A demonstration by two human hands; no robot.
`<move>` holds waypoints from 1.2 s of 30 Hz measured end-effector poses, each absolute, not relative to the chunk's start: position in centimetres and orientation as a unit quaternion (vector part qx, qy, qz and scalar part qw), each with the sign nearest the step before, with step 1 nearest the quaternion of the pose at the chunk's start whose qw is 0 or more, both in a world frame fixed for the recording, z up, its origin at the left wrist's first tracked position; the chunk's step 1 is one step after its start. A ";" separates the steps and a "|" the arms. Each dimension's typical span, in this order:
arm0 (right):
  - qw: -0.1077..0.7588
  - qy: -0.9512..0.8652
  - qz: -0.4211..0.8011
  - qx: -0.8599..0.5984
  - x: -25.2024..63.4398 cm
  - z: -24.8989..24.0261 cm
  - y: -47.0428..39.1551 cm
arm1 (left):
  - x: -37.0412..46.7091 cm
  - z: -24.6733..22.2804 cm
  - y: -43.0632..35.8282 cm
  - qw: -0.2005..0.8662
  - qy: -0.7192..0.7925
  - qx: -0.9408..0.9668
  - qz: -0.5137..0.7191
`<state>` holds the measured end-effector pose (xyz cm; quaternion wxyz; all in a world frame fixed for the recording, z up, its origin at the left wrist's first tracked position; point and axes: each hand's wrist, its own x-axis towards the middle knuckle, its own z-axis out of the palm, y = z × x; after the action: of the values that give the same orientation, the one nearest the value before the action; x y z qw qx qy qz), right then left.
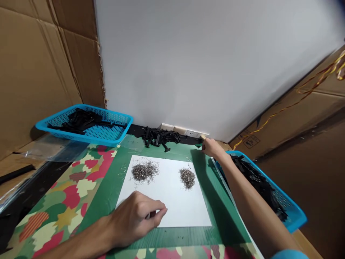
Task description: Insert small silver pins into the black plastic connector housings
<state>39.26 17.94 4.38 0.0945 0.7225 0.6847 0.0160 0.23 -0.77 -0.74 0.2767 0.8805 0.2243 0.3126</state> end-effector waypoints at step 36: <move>-0.132 0.853 -0.207 0.461 20.9 12.2 -0.4 | 0.3 1.7 0.7 0.759 0.305 0.453 0.353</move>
<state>20.94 -0.39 12.17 -0.1325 0.4605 0.8530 -0.2069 0.34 0.71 1.74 0.7594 0.4532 0.3051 0.3533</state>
